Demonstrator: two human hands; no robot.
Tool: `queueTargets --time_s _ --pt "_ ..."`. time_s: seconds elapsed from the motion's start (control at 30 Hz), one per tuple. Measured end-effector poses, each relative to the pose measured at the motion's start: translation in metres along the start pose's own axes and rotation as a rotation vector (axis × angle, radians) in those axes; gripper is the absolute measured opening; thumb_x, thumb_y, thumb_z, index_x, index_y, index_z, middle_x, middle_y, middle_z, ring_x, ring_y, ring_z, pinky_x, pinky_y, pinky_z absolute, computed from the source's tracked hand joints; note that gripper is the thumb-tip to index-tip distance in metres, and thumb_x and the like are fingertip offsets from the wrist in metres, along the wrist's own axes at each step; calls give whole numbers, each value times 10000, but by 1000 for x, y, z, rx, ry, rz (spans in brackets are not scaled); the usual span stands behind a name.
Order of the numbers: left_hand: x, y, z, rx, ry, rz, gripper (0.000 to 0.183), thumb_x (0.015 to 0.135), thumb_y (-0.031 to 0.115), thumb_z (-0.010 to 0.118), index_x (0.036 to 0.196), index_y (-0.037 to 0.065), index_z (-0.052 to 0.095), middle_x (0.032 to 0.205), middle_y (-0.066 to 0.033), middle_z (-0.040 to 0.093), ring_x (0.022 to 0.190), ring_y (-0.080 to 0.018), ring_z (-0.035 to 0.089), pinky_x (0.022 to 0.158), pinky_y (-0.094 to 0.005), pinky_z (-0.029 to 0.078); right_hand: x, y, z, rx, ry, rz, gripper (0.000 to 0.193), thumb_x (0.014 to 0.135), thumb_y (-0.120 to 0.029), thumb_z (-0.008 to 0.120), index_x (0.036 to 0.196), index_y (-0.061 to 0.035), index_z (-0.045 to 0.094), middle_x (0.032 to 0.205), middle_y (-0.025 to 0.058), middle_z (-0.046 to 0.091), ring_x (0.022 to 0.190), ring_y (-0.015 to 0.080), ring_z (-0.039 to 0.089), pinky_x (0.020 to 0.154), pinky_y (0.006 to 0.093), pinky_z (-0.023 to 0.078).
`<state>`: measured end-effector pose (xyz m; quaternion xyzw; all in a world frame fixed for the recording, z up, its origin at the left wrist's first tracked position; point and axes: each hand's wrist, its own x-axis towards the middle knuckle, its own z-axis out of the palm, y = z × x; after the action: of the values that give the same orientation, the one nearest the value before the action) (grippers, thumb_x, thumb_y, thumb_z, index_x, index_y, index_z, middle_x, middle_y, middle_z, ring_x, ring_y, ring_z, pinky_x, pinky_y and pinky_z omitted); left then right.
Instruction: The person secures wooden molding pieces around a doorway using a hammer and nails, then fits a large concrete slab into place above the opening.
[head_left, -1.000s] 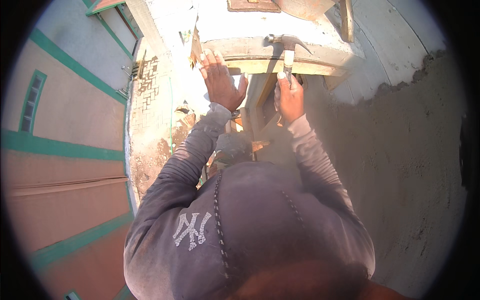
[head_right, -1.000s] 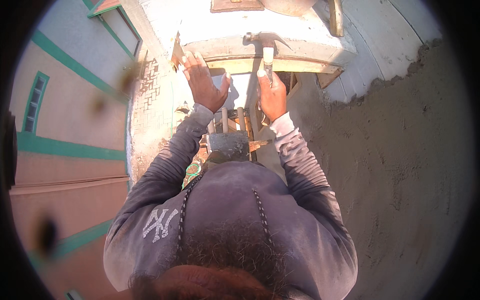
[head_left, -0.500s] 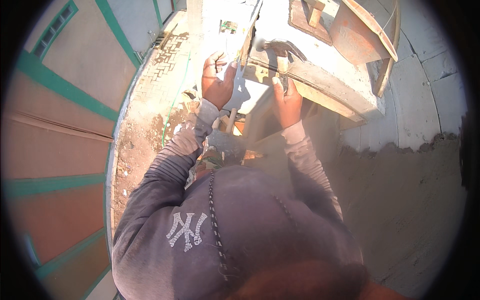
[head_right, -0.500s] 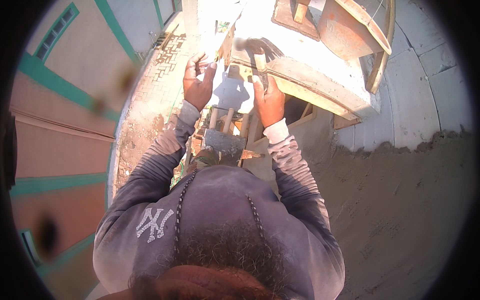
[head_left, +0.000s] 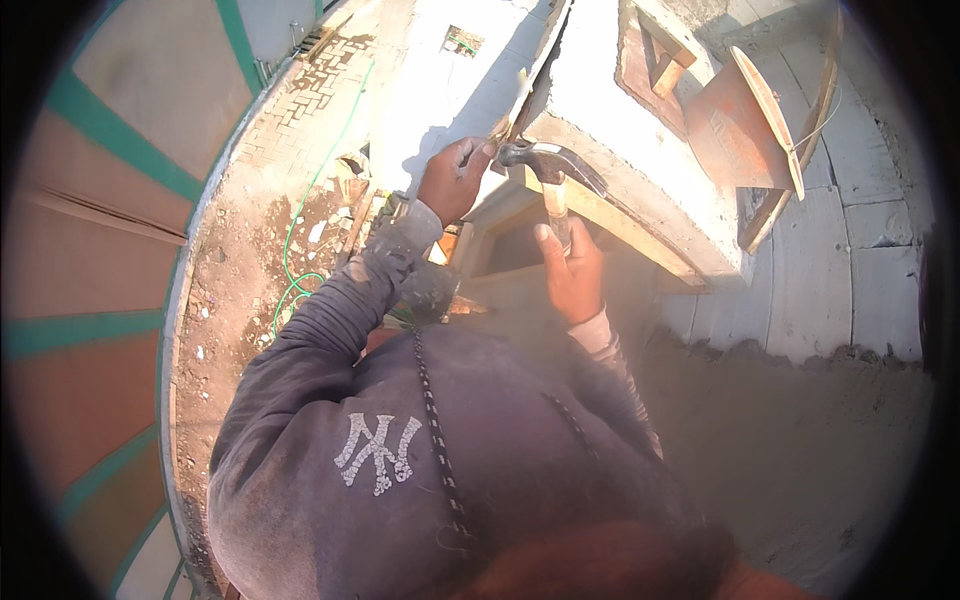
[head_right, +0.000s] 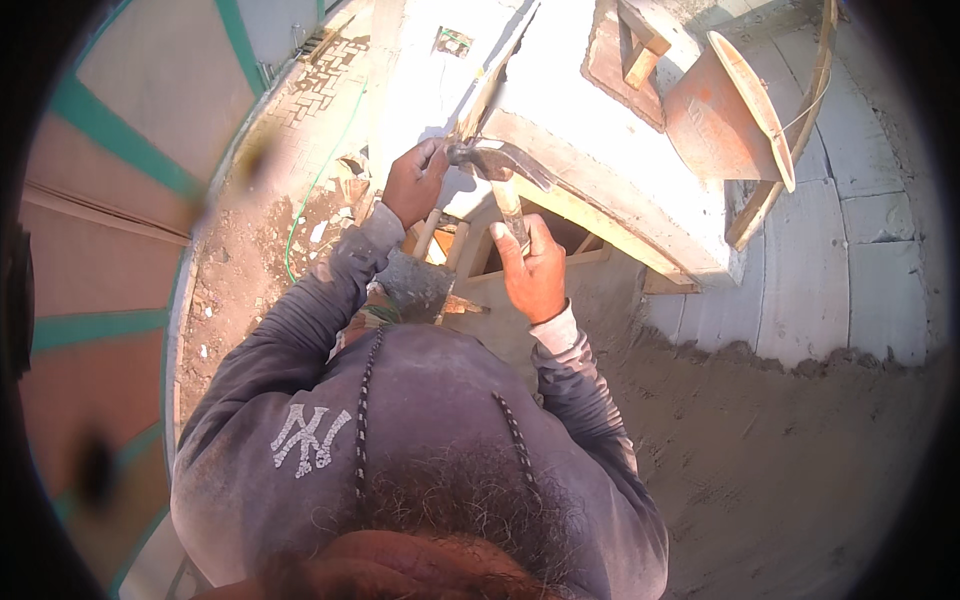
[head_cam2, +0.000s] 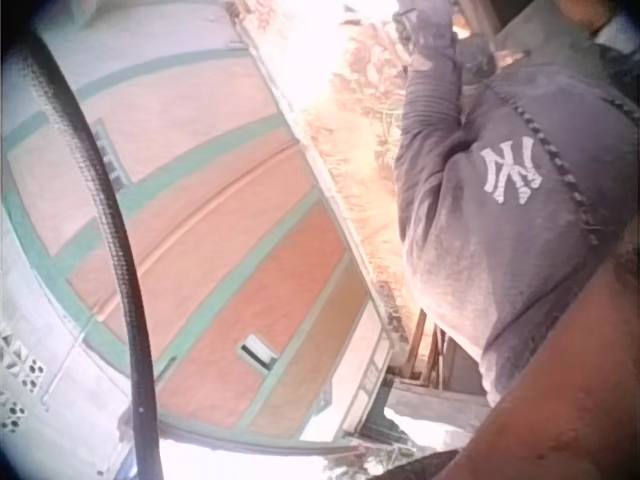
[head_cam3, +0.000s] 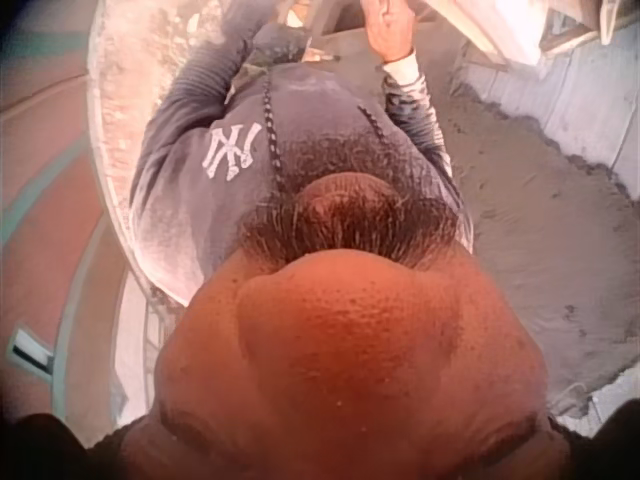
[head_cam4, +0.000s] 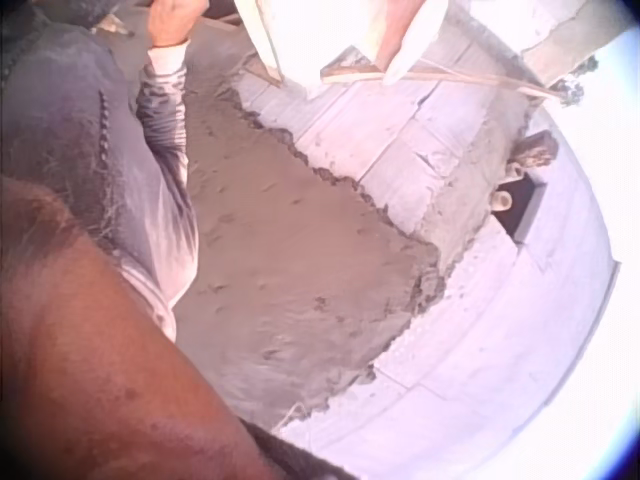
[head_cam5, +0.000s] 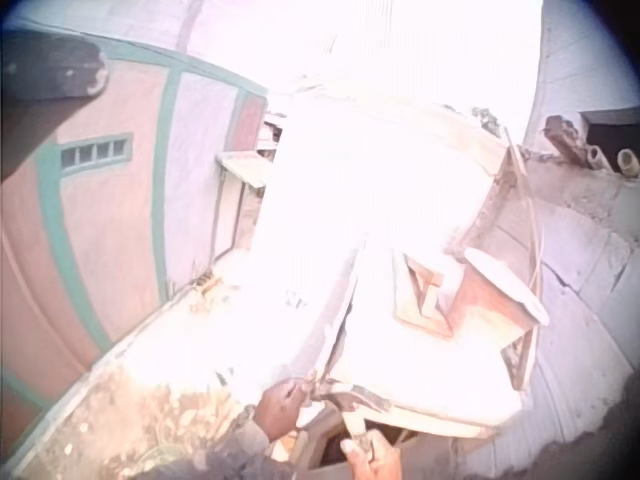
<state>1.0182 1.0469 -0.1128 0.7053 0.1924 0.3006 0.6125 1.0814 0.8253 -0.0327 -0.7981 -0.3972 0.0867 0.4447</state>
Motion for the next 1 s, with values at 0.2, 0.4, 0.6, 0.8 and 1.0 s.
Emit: queueTargets --time_s 0.2,0.4,0.6,0.8,1.0 --pt "-84 11 -14 -436 -224 -138 343 1072 232 575 1284 -32 628 1131 -75 693 945 -121 632 822 -292 526 -7 -16 46 102 -139 -30 241 1013 -182 595 1175 -3 586 751 126 575 667 206 569 652 361 472" --pt "-72 24 -23 -468 93 -218 353 1070 245 593 1286 -34 601 1138 -105 686 1021 -136 654 846 -287 540 27 4 96 187 -438 3 315 1000 -129 577 1269 33 559 862 180 596 797 307 636 752 402 498" --pt "-75 -4 -31 -165 169 -84 310 1026 267 668 1093 -34 648 979 -123 727 756 -129 655 687 -307 540 36 39 134 439 -476 -61 369 1017 -104 569 1359 32 541 1195 180 652 1089 240 648 923 369 508" --pt "-60 -5 -21 -86 91 -184 275 1030 268 655 1054 -5 639 903 -124 695 818 -191 650 756 -341 518 43 97 161 466 -699 288 444 1010 -118 627 1417 28 525 1261 153 668 1164 197 621 982 348 497" --pt "-56 -29 -38 10 -150 -133 240 1010 184 612 1140 -19 622 1209 -199 655 1130 -331 610 980 -442 468 53 91 137 656 -806 383 396 924 -74 671 1293 58 616 1167 126 709 1073 189 662 958 343 517"
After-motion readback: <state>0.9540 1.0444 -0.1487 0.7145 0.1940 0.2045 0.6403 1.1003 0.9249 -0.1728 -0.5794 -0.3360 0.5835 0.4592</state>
